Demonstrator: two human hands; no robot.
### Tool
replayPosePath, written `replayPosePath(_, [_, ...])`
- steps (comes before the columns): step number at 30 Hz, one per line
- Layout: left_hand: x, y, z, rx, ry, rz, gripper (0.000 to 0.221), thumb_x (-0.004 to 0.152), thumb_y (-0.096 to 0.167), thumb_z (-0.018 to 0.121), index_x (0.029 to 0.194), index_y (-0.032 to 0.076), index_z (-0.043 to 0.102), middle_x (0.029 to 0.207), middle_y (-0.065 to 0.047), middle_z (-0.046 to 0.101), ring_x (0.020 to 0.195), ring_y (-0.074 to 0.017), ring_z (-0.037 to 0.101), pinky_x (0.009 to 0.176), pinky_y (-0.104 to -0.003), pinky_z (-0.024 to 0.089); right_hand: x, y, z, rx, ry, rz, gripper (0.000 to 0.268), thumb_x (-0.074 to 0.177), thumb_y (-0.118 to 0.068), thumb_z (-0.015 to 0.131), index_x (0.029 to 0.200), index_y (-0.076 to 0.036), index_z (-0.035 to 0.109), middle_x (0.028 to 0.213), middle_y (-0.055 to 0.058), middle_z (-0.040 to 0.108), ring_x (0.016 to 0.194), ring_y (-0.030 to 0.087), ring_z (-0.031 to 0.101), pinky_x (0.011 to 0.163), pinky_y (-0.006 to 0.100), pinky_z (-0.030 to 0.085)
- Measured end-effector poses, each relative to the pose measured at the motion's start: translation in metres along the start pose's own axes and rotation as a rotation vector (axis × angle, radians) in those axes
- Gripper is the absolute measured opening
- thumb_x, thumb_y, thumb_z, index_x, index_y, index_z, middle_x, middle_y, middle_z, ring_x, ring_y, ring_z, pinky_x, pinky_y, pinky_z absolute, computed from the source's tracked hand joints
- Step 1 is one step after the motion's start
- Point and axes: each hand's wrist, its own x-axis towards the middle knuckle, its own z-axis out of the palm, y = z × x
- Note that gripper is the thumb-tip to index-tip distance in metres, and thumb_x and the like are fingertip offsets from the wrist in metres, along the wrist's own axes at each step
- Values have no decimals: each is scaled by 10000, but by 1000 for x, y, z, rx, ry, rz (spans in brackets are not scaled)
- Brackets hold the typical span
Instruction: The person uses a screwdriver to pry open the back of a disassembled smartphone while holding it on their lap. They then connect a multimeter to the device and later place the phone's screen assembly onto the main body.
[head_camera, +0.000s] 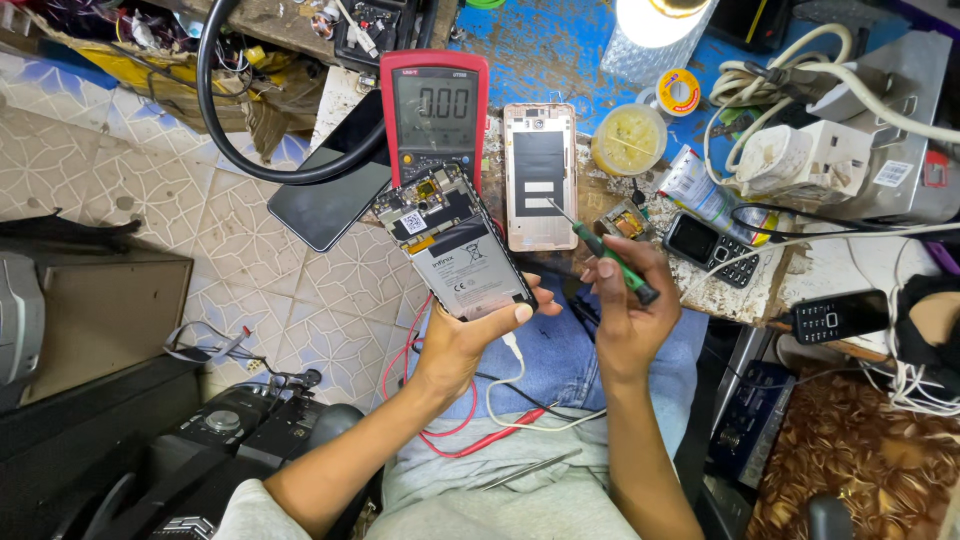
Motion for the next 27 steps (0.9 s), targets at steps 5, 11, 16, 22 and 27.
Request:
replayPosePath(5, [4,-2,5,-52,-18,11,424,752,-70,815,1159,-127,709,1068,-322,745,1022,-388,741,912,-469,605,3,6,-6,-3,-42,8,202,1018,-113,644,1151,32,688,815,156,670,686,196,664,652,321,539])
replayPosePath(11, [12,-9,0,-75,-60,52,421,775,-115,787,1180,-147,680,1095,-338,728,1032,-417,731,908,-519,620,5,1,-10,-44,-11,-14,188,1018,-100,651,1141,34,698,830,173,675,686,198,657,648,333,538])
replayPosePath(16, [15,-14,7,-85,-82,37,417,803,-111,764,1205,-156,662,1057,-347,728,960,-408,752,841,-496,652,-5,-5,-11,12,17,19,202,1028,-130,633,1167,8,685,859,169,673,704,195,650,673,326,563])
replayPosePath(22, [20,-15,18,-112,-104,91,599,814,-141,741,1385,-105,566,1294,-336,652,1014,-452,720,866,-494,653,-15,-13,-16,72,89,47,241,1004,-181,649,1114,31,675,793,149,650,656,160,629,610,277,530])
replayPosePath(27, [21,-14,22,-119,-121,114,663,808,-125,753,1428,-77,524,1329,-306,642,998,-449,722,849,-493,664,-22,-12,-18,119,121,81,248,988,-184,657,1103,35,675,778,158,652,653,167,632,604,276,542])
